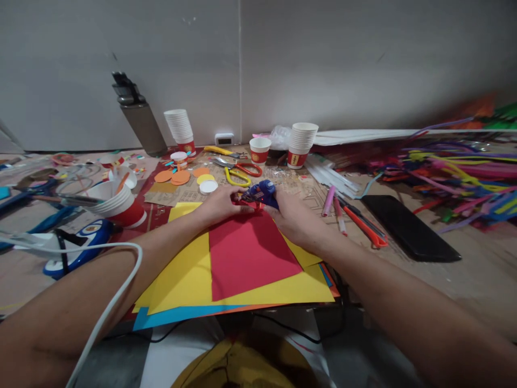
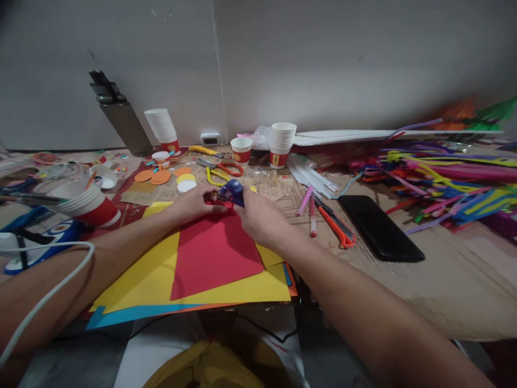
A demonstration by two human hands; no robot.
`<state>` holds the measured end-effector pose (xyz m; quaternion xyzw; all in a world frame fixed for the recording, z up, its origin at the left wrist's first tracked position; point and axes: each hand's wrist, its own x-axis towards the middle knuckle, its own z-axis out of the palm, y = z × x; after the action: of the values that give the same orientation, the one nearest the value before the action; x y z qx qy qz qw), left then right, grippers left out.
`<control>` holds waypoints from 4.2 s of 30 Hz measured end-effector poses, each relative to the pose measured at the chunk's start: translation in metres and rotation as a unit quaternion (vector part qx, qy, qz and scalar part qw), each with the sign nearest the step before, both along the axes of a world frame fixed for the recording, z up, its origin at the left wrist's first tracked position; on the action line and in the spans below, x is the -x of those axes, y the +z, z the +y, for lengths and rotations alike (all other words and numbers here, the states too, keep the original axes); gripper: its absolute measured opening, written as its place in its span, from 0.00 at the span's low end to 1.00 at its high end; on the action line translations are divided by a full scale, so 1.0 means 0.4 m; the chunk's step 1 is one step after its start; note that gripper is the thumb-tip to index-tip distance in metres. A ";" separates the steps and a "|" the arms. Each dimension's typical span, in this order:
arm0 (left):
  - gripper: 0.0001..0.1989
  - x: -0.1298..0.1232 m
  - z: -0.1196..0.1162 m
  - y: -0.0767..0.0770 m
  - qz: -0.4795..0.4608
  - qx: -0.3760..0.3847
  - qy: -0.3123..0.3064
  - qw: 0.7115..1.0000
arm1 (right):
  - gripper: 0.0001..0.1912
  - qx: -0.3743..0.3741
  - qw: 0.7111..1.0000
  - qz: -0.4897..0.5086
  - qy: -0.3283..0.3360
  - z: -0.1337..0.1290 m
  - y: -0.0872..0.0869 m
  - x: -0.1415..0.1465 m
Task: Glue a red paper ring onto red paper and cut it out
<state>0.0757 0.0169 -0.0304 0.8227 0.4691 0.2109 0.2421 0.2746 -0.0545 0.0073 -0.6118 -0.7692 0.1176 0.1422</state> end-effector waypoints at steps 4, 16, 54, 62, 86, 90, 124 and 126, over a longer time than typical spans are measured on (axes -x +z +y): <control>0.25 0.000 0.002 -0.001 -0.001 -0.007 -0.007 1.000 | 0.13 0.005 1.000 0.001 0.014 -0.009 0.005 0.003; 0.28 0.000 -0.002 0.003 -0.004 0.004 -0.008 1.000 | 0.15 0.001 1.000 0.013 -0.004 0.006 0.000 -0.014; 0.30 0.000 0.005 -0.005 0.001 0.002 -0.005 1.000 | 0.14 0.007 1.000 0.023 0.003 0.008 -0.005 -0.016; 0.31 0.000 0.004 -0.006 -0.004 0.002 0.005 1.000 | 0.13 -0.007 1.000 -0.006 -0.017 0.007 -0.001 -0.024; 0.28 0.001 0.009 -0.014 -0.024 -0.019 -0.010 0.999 | 0.13 0.008 0.998 0.069 0.005 0.022 -0.016 -0.016; 0.29 0.002 0.012 -0.019 -0.027 -0.020 -0.014 0.999 | 0.14 0.004 0.999 0.030 -0.018 0.021 -0.012 -0.021; 0.29 0.003 0.013 -0.017 0.000 -0.025 -0.007 1.000 | 0.13 -0.014 1.000 0.005 -0.007 -0.001 -0.005 -0.006; 0.28 0.001 0.012 -0.014 -0.005 -0.024 -0.009 1.000 | 0.13 -0.011 1.000 0.013 0.004 -0.006 -0.002 0.002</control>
<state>0.0752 0.0217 -0.0361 0.8313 0.4556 0.2243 0.2261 0.2739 -0.0568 0.0063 -0.6053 -0.7711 0.1179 0.1586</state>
